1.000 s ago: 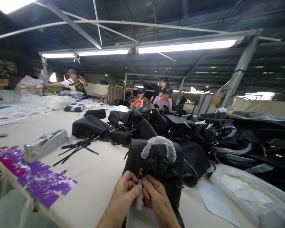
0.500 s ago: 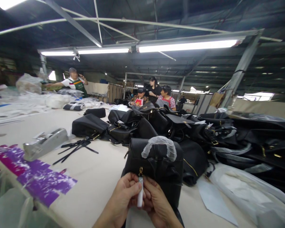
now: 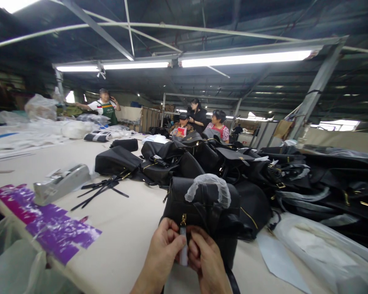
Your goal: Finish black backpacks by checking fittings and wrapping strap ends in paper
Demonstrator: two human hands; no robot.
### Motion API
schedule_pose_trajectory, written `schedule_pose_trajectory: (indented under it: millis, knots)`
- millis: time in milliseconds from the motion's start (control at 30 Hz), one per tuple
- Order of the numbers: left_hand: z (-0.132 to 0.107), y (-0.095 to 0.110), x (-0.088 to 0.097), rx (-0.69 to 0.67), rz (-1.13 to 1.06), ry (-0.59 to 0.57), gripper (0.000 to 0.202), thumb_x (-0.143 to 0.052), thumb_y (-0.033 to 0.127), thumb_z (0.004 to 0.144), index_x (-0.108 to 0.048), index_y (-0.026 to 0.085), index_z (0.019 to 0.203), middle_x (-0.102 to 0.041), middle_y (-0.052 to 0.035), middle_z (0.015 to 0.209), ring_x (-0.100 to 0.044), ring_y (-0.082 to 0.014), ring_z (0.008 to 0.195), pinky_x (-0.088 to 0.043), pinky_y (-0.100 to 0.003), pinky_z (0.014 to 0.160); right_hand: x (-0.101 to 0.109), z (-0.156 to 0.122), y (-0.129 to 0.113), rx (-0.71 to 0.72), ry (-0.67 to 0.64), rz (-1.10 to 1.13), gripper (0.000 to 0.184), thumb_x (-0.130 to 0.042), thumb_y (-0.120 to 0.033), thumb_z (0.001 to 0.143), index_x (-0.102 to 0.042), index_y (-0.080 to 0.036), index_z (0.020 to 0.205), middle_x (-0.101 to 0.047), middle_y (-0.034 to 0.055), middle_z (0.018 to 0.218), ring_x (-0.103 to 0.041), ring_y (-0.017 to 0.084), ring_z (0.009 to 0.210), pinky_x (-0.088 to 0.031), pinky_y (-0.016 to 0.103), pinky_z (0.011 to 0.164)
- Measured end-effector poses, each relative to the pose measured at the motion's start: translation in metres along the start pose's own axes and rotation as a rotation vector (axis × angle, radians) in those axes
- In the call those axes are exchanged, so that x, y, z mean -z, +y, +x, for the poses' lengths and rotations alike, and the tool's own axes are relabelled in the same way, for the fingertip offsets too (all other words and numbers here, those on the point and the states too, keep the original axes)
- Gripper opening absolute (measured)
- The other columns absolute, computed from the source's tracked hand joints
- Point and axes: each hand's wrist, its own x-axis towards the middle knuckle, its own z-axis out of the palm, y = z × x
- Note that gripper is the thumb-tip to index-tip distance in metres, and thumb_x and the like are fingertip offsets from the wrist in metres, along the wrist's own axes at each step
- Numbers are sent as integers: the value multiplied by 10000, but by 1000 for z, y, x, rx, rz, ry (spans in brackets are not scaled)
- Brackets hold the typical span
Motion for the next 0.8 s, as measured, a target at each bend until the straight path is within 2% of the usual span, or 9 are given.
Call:
schedule_pose_trajectory:
  millis: [167,267,333,433,533,600,667,733,800]
  knots:
    - [5,-3,2,-66,57,35,367,-746,413,693,-453,207,772,-537,83,512,-492,-76,425,-322,-182,430,1,3,-7,125,-97,-231,571,-790,-694,554,-624,-168,705,-418,-62,499,-279,75,464,-211,234,455]
    - [7,-4,3,-15,30,28,390,-752,465,680,-511,182,799,-571,57,523,-511,-87,425,-341,-195,432,7,5,-9,223,-195,-471,643,-595,-817,683,-538,-187,566,-360,-53,437,-291,92,442,-239,262,463]
    - [9,-6,4,42,-3,16,411,-749,491,678,-547,166,827,-604,32,541,-531,-101,426,-368,-210,439,12,3,-6,269,-223,-603,661,-487,-826,758,-544,-196,569,-405,-28,428,-360,115,433,-280,275,469]
    - [12,-10,6,83,-55,19,436,-775,508,641,-570,155,797,-639,3,580,-559,-106,457,-403,-218,467,21,-7,-6,458,-65,-764,510,-521,-689,845,-682,-212,761,-581,18,525,-530,170,489,-375,289,517]
    - [17,-15,7,89,-60,56,485,-799,548,572,-532,177,733,-639,5,553,-561,-111,440,-405,-216,440,28,-17,-29,879,171,-874,257,-588,-464,888,-729,-251,918,-722,51,784,-657,205,668,-456,284,655]
    - [20,-16,7,99,-43,79,497,-789,563,569,-520,186,749,-668,-8,583,-586,-123,452,-410,-212,421,28,-18,-59,1153,236,-963,204,-556,-351,922,-718,-246,987,-723,58,908,-671,203,784,-472,279,741]
    - [21,-15,6,110,-34,92,509,-781,570,572,-526,183,783,-700,-26,636,-612,-128,483,-419,-203,420,24,-13,-89,1348,213,-1077,218,-514,-290,943,-705,-224,1026,-707,71,982,-660,207,889,-476,291,817]
    - [19,-13,5,114,-34,96,538,-782,590,559,-524,179,792,-711,-32,651,-619,-127,492,-429,-200,422,17,-6,-109,1360,77,-1208,242,-462,-236,962,-698,-217,1012,-700,70,980,-652,199,899,-484,299,824]
    - [17,-11,4,117,-42,96,565,-788,607,545,-518,176,790,-715,-32,650,-621,-123,494,-447,-204,435,9,0,-113,1299,-38,-1346,232,-468,-208,951,-693,-221,1007,-696,68,999,-645,210,913,-487,329,834]
